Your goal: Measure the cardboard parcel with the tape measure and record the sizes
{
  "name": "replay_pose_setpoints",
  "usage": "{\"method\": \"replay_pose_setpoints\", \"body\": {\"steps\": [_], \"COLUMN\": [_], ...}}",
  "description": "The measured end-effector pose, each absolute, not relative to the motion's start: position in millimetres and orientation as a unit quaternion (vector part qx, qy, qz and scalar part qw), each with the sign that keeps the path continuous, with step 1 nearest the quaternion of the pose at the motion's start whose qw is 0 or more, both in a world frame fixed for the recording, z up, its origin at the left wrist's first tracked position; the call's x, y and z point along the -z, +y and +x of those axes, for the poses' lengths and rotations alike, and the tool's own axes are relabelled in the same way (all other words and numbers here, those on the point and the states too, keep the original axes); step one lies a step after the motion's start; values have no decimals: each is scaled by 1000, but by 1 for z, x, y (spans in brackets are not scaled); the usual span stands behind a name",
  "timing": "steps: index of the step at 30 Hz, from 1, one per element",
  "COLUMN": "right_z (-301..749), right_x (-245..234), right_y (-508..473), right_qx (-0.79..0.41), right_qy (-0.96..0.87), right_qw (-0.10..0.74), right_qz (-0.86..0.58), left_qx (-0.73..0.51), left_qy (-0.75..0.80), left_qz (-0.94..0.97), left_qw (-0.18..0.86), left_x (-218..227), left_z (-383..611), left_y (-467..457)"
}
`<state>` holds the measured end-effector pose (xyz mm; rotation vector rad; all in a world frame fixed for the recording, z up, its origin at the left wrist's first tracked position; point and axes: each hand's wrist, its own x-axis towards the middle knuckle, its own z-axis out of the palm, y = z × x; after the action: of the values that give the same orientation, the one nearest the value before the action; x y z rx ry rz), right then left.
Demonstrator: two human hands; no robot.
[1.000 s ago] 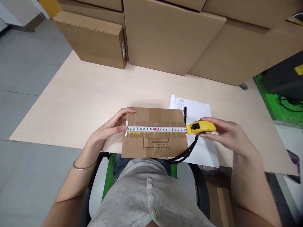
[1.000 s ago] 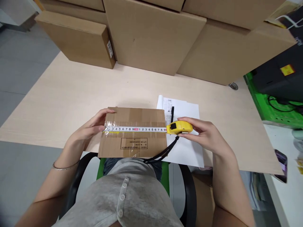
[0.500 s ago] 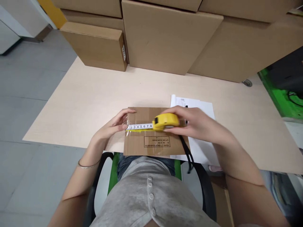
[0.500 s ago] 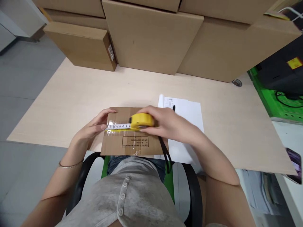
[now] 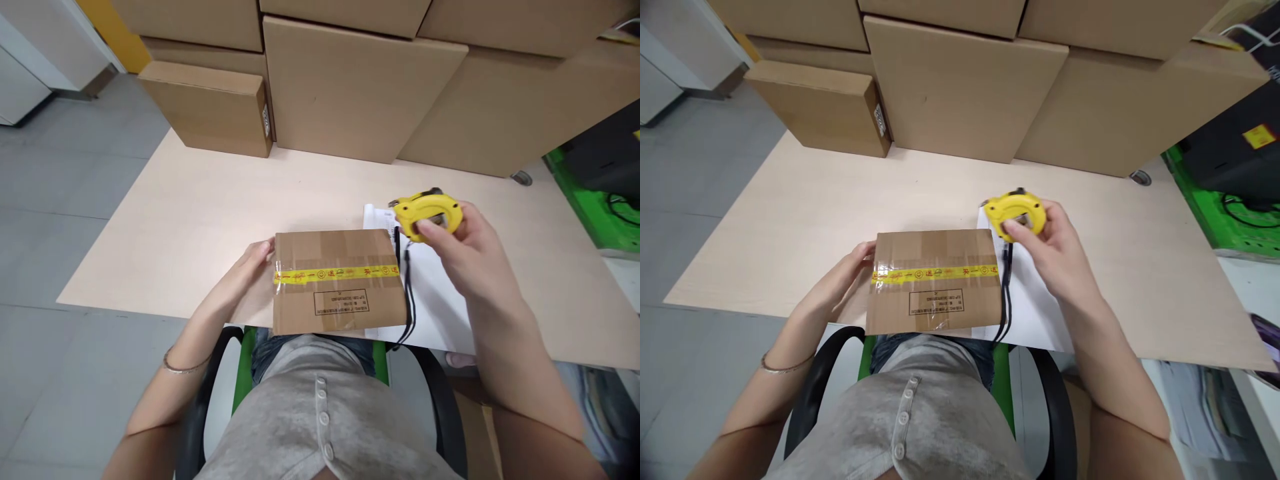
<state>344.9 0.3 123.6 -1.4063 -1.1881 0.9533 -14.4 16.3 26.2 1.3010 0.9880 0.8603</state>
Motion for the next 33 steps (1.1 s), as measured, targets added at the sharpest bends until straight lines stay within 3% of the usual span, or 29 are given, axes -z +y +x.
{"method": "replay_pose_setpoints", "body": {"steps": [5, 8, 16, 20, 23, 27, 33], "right_z": [355, 347, 358, 363, 354, 312, 236], "right_x": [-115, -127, -147, -146, -153, -173, -183], "right_y": [-10, -29, -63, -56, -46, -21, 22], "right_qx": [-511, -508, -410, -395, -358, -274, -307], "right_qy": [-349, -362, -404, -430, -512, -704, -846], "right_qw": [489, 534, 632, 631, 590, 455, 280], "right_qz": [-615, -571, -519, -510, -511, -471, -334], "left_qx": [-311, -340, -397, -350, -333, -410, -466], "left_qy": [413, 368, 254, 211, 185, 164, 272], "left_qz": [591, 612, 810, 861, 855, 752, 603], "left_qw": [620, 612, 349, 303, 351, 490, 587], "left_x": [-34, -53, -78, -64, -56, -51, -56], "left_z": [-16, -17, -7, -8, -12, -4, 28], "left_y": [15, 18, 47, 51, 54, 60, 56]}}
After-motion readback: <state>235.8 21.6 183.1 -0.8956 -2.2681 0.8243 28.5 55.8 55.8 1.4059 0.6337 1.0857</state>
